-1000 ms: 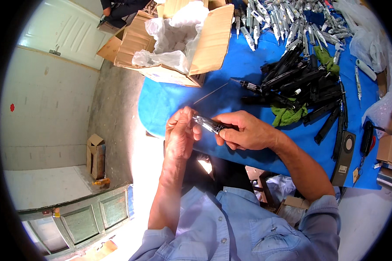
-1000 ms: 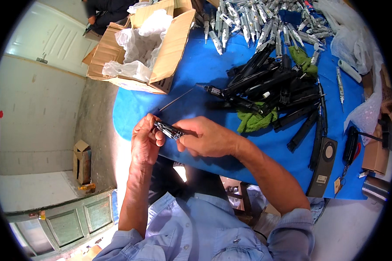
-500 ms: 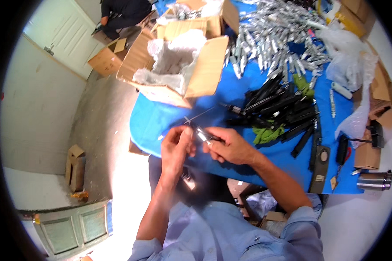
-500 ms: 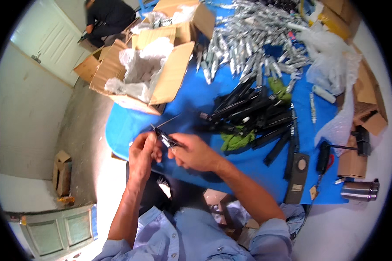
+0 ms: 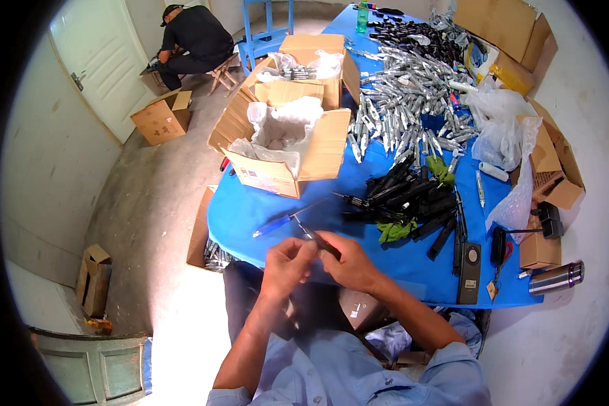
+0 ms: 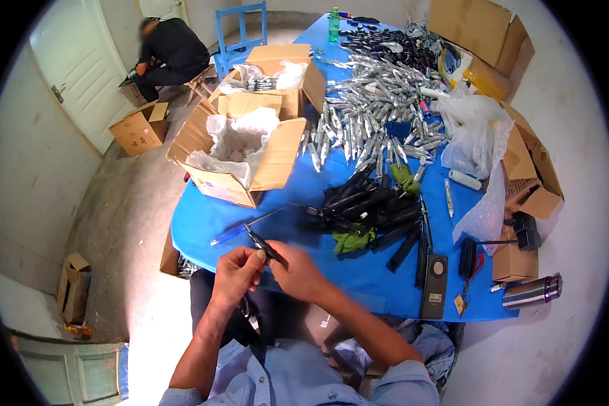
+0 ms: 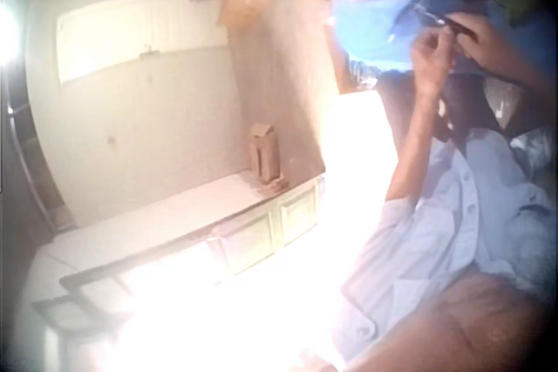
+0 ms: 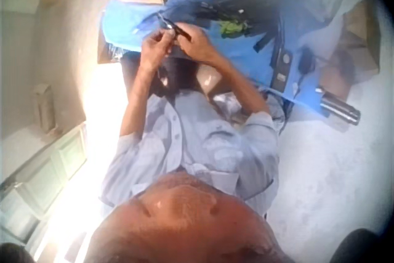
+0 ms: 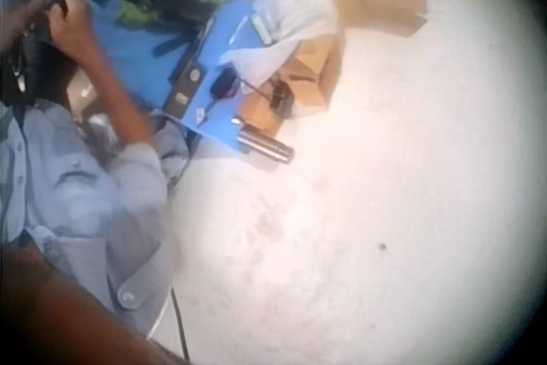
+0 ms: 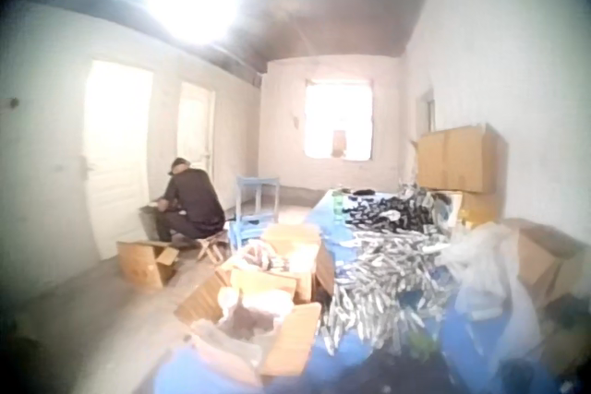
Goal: The person uses a screwdriver to manipulate a small black component on a blue table. They repeatedly insert and remove the screwdriver from the component, appearing to adjust or test its mechanism. The person handles the component and the tool with both hands, occasionally pausing to inspect the item before continuing the repetitive action.
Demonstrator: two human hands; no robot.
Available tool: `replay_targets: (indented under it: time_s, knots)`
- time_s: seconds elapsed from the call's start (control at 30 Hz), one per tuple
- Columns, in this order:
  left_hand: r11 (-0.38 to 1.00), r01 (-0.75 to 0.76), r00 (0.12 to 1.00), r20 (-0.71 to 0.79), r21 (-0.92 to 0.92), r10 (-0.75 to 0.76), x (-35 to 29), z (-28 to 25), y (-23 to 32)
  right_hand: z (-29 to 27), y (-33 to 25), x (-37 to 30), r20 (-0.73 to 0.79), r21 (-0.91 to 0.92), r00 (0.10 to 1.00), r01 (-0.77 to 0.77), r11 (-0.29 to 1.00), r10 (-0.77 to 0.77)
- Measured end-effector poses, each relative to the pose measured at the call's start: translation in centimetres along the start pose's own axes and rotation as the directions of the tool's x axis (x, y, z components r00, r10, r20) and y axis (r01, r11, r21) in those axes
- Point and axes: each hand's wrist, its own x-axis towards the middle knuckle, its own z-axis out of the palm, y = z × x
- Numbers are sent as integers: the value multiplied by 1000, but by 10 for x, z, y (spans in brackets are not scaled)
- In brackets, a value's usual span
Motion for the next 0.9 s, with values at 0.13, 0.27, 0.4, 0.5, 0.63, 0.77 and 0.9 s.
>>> replay_targets:
  time_s: [0.13, 0.27, 0.4, 0.5, 0.63, 0.77, 0.9]
  knots:
    - [992, 72, 992, 91, 107, -82, -17, -7, 7, 14, 12, -13, -113, -52, 992, 44, 998, -49]
    - [986, 100, 980, 160, 131, -120, -41, -1, 1, 15, 17, -14, -285, -145, 934, 179, 973, -215]
    - [997, 81, 994, 78, -21, -79, -57, -16, -4, 1, 5, -30, -223, 297, 969, -37, 954, 107]
    - [998, 45, 999, 10, -49, -44, -65, -28, -9, -4, 2, -42, -150, 456, 964, -129, 881, 219]
    - [997, 74, 997, -15, -13, -74, -69, -34, -19, -5, 9, -51, -139, 621, 946, -147, 770, 293]
    - [998, 56, 998, -8, 38, -56, -71, -33, -22, -7, 24, -60, -146, 694, 938, -129, 708, 314]
    - [996, 72, 997, 8, 56, -72, -70, -37, -32, -17, 25, -71, -129, 521, 913, -270, 810, 388]
